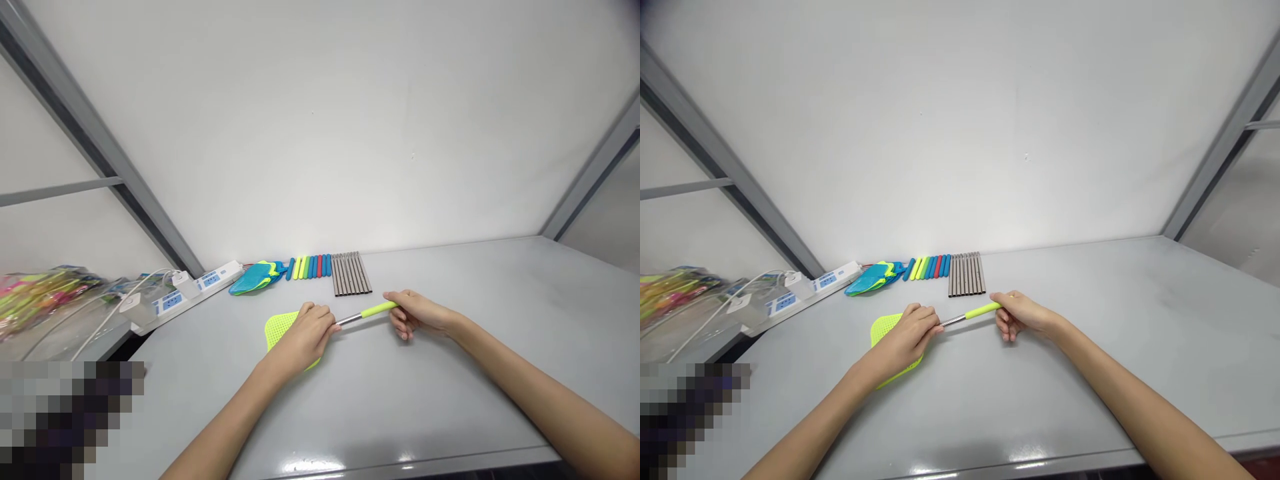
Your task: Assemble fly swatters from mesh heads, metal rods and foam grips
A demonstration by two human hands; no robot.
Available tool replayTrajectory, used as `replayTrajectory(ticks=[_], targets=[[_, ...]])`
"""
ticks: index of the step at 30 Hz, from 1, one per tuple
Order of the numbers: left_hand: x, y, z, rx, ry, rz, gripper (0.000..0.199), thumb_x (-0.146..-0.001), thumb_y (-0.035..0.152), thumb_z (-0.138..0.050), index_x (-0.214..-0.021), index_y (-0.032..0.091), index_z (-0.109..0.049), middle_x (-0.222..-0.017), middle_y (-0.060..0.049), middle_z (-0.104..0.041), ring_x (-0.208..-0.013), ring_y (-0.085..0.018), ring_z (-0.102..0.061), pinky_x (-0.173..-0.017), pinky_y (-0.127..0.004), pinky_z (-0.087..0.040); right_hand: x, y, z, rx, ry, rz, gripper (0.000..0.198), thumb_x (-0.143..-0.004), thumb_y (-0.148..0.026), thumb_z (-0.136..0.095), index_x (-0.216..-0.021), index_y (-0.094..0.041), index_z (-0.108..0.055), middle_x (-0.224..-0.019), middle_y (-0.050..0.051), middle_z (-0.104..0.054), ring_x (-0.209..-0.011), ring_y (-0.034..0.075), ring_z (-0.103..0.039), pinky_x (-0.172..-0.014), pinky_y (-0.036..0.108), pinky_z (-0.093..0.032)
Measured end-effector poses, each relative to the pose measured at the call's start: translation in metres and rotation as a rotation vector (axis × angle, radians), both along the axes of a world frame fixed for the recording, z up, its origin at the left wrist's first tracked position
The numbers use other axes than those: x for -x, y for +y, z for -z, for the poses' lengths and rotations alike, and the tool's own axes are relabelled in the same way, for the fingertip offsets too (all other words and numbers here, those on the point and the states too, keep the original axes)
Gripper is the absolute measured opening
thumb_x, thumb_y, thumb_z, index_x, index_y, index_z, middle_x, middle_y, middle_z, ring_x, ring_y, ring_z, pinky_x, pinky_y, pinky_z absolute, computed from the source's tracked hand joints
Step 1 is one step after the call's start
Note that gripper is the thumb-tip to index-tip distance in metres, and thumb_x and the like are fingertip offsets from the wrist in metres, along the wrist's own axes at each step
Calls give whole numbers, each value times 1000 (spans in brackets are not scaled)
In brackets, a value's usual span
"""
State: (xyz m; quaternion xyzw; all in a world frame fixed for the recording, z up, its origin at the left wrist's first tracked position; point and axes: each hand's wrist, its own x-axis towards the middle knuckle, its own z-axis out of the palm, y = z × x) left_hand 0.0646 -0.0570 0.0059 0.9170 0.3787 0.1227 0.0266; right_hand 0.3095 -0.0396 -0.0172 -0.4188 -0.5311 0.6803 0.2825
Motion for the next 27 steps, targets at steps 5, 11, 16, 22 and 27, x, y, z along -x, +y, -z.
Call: replayTrajectory(ticks=[5, 11, 16, 22, 27], targets=[[-1, 1, 3, -73, 32, -10, 27, -85, 22, -25, -66, 16, -43, -68, -1, -43, -62, -13, -37, -70, -31, -29, -2, 2, 5, 34, 28, -66, 40, -77, -45, -35, -50, -16, -36, -43, 1, -50, -42, 12, -52, -40, 21, -36], [-6, -2, 5, -68, 14, -17, 27, -86, 22, -24, -67, 17, -43, -68, -2, -43, -63, -14, -37, -66, -30, -29, -2, 5, 6, 58, 61, -57, 40, -78, -45, -34, -51, -15, -37, -46, 2, -52, -46, 13, -54, -40, 21, -36], [-8, -1, 9, -60, -10, -41, 28, -86, 24, -23, -69, 17, -44, -70, -2, -43, -65, -14, -38, -66, -30, -30, -2, 8, 7, 60, 110, 13, 41, -76, -46, -38, -49, -15, -37, -46, 1, -48, -48, 13, -54, -38, 19, -35], [-9, -2, 11, -72, -78, -77, 24, -85, 18, -27, -72, 18, -47, -74, -2, -44, -71, -14, -39, -75, -32, -30, 0, 8, 7, 69, 82, 40, 37, -75, -42, -42, -51, -14, -40, -50, 1, -47, -50, 11, -53, -38, 18, -35], [-10, -5, 10, -79, -92, -119, 23, -84, 18, -27, -83, 20, -49, -81, -2, -47, -78, -15, -41, -83, -37, -24, 2, 8, 7, 71, 49, 58, 37, -75, -42, -42, -51, -14, -42, -50, 1, -47, -47, 10, -51, -38, 18, -35]])
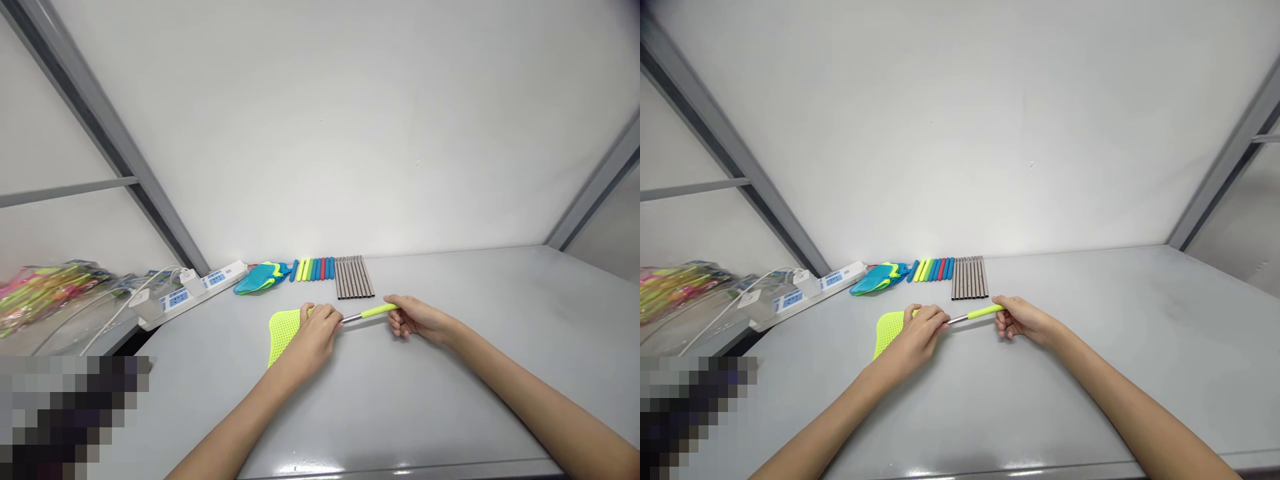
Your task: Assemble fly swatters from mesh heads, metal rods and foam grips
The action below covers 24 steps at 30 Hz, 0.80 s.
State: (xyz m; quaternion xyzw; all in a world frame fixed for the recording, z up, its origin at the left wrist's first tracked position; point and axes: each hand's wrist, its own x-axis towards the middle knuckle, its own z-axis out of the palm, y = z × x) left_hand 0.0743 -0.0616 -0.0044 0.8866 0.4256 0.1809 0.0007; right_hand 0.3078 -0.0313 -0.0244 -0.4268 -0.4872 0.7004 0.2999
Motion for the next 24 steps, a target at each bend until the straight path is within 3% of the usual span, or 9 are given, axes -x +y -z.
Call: replayTrajectory(ticks=[4, 9, 19, 24], targets=[[5, 1, 3, -63, 30, -104, 17, -82, 26, -35, -84, 21, -51, -90, -4, -47, -90, -18, -41, -87, -44, -17, -1, 0, -1, 19, 18, 1, 36, -75, -42, -43, -52, -15, -42, -50, 1, -47, -46, 9, -49, -40, 19, -37], [10, 4, 2, -71, 54, -136, 21, -81, 28, -35, -76, 19, -53, -100, -7, -44, -101, -20, -37, -88, -47, -15, -5, 2, -3, 11, 24, 44, 35, -74, -41, -44, -51, -15, -41, -49, 0, -47, -44, 9, -47, -45, 22, -39], [1, -2, 0, -32, 7, -51, 15, -79, 23, -38, -84, 20, -52, -101, -5, -45, -101, -18, -38, -88, -40, -17, -9, 6, -5, -70, -47, 182, 39, -73, -44, -44, -46, -17, -34, -43, -2, -39, -39, 9, -38, -44, 24, -32], [3, 0, 2, 63, -27, -28, 21, -81, 15, -29, -78, 19, -49, -91, -2, -49, -88, -14, -43, -86, -37, -19, -5, 1, -10, -169, -107, 87, 42, -74, -48, -41, -48, -18, -30, -44, -5, -28, -37, 6, -30, -42, 23, -25]])
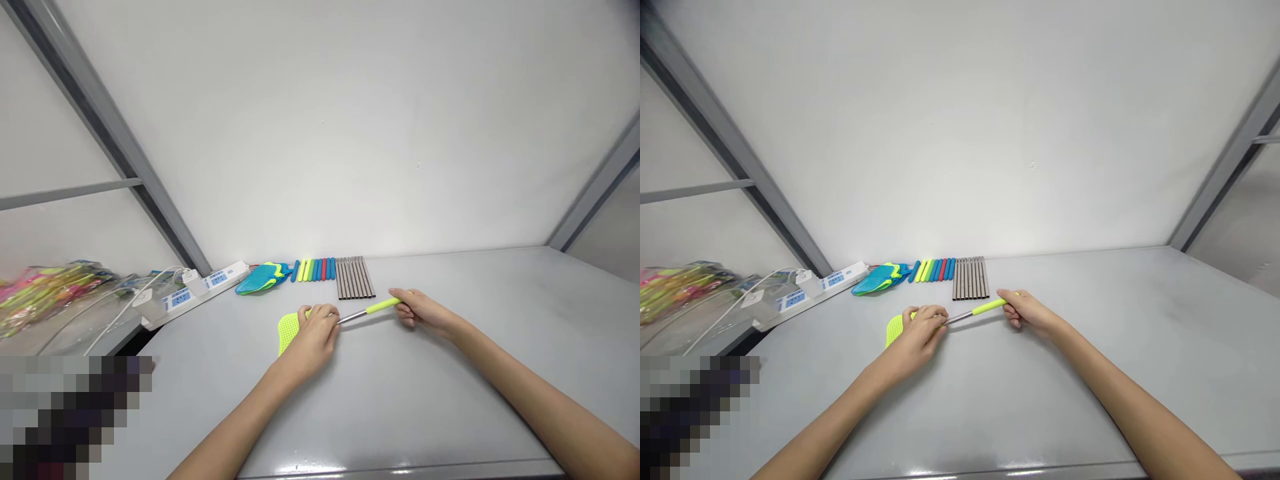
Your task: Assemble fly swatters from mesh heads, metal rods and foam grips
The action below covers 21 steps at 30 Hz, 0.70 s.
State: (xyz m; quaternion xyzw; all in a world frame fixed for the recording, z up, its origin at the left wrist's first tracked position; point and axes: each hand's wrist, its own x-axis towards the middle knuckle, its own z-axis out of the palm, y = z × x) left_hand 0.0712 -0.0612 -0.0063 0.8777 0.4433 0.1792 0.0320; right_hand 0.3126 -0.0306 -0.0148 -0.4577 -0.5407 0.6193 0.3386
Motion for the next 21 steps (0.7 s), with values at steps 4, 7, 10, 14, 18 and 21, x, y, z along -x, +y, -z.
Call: replayTrajectory(ticks=[4, 7, 10, 14, 18, 21], targets=[[3, 2, -2, 67, -32, -10, 20, -80, 10, -27, -74, 18, -44, -84, -1, -50, -80, -13, -45, -82, -35, -22, 2, -3, -4, -40, -25, -136, 42, -76, -49, -37, -50, -17, -30, -46, -6, -22, -38, 5, -23, -42, 22, -19], [4, 3, -3, 77, -31, 3, 20, -78, 7, -27, -71, 17, -43, -83, -1, -50, -78, -14, -45, -79, -33, -24, 3, -4, -3, -54, -32, -170, 42, -77, -49, -35, -51, -17, -31, -47, -6, -22, -40, 6, -22, -43, 22, -19], [6, 5, -3, 69, -12, 7, 21, -74, 3, -28, -70, 17, -43, -82, -2, -50, -77, -14, -44, -78, -33, -24, 4, -5, -3, -52, -57, -189, 42, -77, -50, -36, -52, -16, -33, -49, -5, -25, -41, 6, -23, -43, 22, -20], [8, 8, -2, 49, 19, 12, 24, -67, -3, -28, -67, 16, -42, -81, -2, -48, -75, -14, -44, -78, -33, -24, 5, -7, -4, -52, -103, -217, 42, -76, -51, -37, -54, -16, -39, -50, -4, -28, -43, 6, -24, -44, 22, -22], [10, 10, -1, 29, 44, 22, 26, -61, -6, -29, -67, 16, -42, -82, -2, -47, -76, -14, -43, -79, -33, -23, 4, -6, -3, -34, -129, -229, 41, -75, -52, -38, -56, -15, -43, -48, -5, -27, -42, 6, -25, -44, 22, -23], [11, 11, -1, 18, 59, 32, 27, -58, -6, -30, -67, 16, -42, -81, -2, -47, -76, -14, -43, -80, -33, -22, 3, -5, 0, -1, -132, -223, 41, -74, -52, -41, -58, -15, -46, -47, -5, -27, -42, 6, -26, -43, 22, -24]])
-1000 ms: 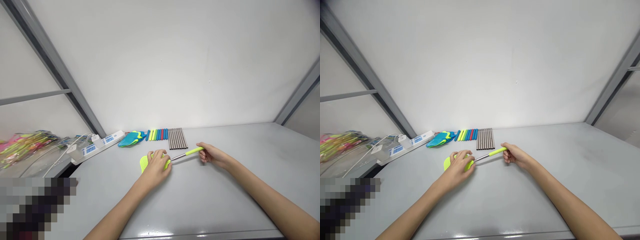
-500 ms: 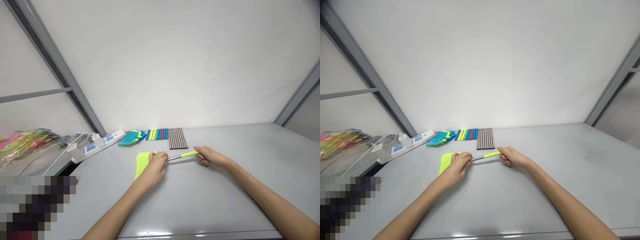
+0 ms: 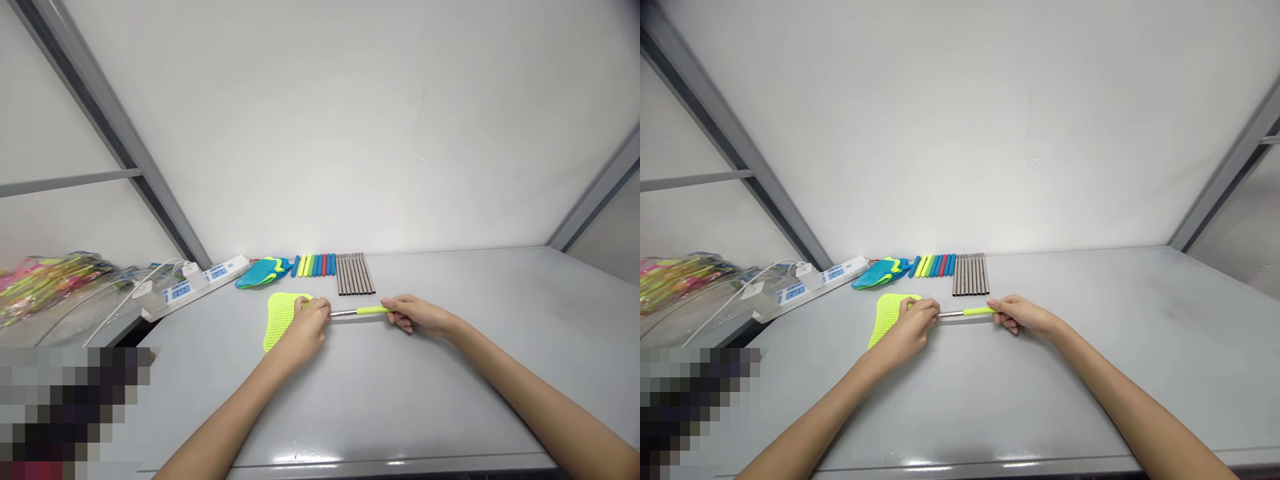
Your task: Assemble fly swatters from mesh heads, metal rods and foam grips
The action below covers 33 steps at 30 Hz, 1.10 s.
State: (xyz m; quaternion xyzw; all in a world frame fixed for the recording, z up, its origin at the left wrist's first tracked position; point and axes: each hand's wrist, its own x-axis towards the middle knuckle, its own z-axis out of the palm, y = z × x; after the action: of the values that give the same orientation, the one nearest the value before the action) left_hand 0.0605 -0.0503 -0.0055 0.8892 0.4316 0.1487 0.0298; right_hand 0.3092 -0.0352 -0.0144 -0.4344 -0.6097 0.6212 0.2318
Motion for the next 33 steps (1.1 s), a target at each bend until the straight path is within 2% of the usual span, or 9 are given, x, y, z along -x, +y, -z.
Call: replayTrajectory(ticks=[10, 21, 27, 33], targets=[[0, 0, 0, 1, 5, 3, 28, -56, -7, -30, -67, 16, -42, -81, -2, -48, -76, -13, -44, -79, -32, -22, 1, 1, 1, 40, -11, 35, 41, -70, -53, -45, -58, -14, -49, -43, -6, -28, -39, 5, -27, -42, 21, -24], [0, 0, 0, -5, 23, -3, 28, -57, -7, -30, -67, 16, -44, -81, -2, -48, -77, -14, -44, -80, -32, -21, 0, 3, 4, -46, -67, -6, 37, -71, -49, -47, -64, -13, -54, -44, -5, -34, -39, 5, -31, -42, 21, -25], [-1, -1, -1, 46, 16, -5, 26, -61, -6, -29, -64, 15, -43, -80, -2, -48, -76, -14, -44, -78, -33, -22, 0, 0, 1, -157, -119, -4, 31, -69, -45, -52, -65, -14, -53, -50, -3, -40, -41, 6, -34, -43, 21, -27], [-2, -1, 5, 85, -40, -51, 23, -70, 1, -31, -65, 16, -47, -80, -3, -49, -77, -16, -41, -75, -33, -25, 0, 1, 4, -110, -162, 32, 35, -67, -50, -50, -66, -15, -51, -46, -4, -39, -38, 6, -33, -40, 22, -25]])
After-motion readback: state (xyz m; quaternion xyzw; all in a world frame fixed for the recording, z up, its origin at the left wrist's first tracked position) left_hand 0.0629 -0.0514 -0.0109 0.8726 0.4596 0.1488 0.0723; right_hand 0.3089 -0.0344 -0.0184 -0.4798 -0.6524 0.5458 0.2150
